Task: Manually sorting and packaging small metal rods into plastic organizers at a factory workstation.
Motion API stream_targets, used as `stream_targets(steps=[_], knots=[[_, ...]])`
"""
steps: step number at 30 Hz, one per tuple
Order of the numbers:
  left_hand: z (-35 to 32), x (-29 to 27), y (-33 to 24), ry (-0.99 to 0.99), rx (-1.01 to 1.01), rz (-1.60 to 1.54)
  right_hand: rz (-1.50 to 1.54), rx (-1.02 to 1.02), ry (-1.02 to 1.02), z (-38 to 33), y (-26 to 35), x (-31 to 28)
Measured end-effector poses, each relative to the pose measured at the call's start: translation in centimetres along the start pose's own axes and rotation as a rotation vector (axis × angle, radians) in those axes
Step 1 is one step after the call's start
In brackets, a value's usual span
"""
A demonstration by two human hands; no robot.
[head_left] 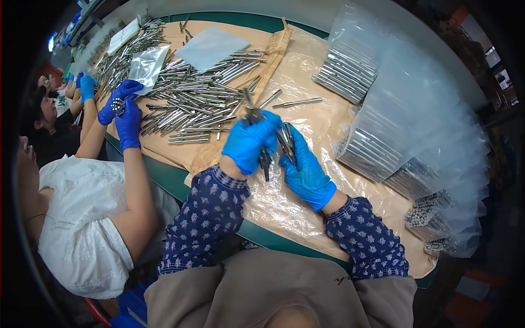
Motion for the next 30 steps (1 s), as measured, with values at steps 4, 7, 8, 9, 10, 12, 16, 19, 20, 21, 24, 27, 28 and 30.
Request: stream_targets(steps=[4,7,8,9,10,12,16,19,20,21,24,27,28,30], knots=[[2.8,-2.6,-1.4,0.185,-0.142,-0.566,0.255,0.647,0.135,0.2,1.5,-1.3],[1.5,-2.2,-0.4,-0.075,-0.192,-0.461,0.533,0.533,-0.044,1.0,1.7,-2.4],[1.5,-2.1,0.3,0.004,-0.191,-0.414,0.528,0.534,-0.043,1.1,1.7,-2.2],[1.4,-1.3,0.6,0.186,-0.206,-0.506,0.574,0.454,-0.035,1.5,2.8,-2.3],[1.0,-1.0,1.3,0.267,-0.273,-0.511,0.619,0.375,-0.028,1.9,3.5,-2.5],[0.9,-1.1,2.2,0.268,-0.264,-0.442,0.641,0.434,0.009,1.5,1.8,-2.0],[0.7,-1.1,3.0,0.239,-0.257,-0.326,0.543,0.313,-0.022,1.6,2.1,-2.4],[0.7,-0.8,3.6,0.178,-0.339,-0.285,0.648,0.393,-0.018,1.8,0.9,-1.9],[0.8,-0.8,3.8,0.178,-0.337,-0.288,0.646,0.392,-0.015,1.8,0.8,-2.2],[0.6,-0.4,3.9,0.239,-0.372,-0.391,0.571,0.448,-0.025,1.8,0.7,-2.3],[-0.1,-0.1,4.2,0.226,-0.414,-0.410,0.482,0.561,-0.055,1.7,0.3,-2.8],[-1.5,0.4,5.2,0.312,-0.574,-0.424,0.454,0.448,-0.230,2.7,0.7,-3.7],[-2.0,0.4,5.8,0.409,-0.727,-0.461,0.283,0.098,-0.151,3.5,2.8,-3.9],[-3.1,0.7,6.5,0.306,-0.692,-0.394,-0.077,-0.590,0.013,3.7,7.3,-3.7]])
Point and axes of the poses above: each hand's wrist, its own z-axis towards the middle knuckle, its own x-axis out of the palm, y = z × x, the point moved 5 cm from there along z, towards the middle knuckle, and after that the axes turned 13 degrees about -y, right-handed, at the moved point
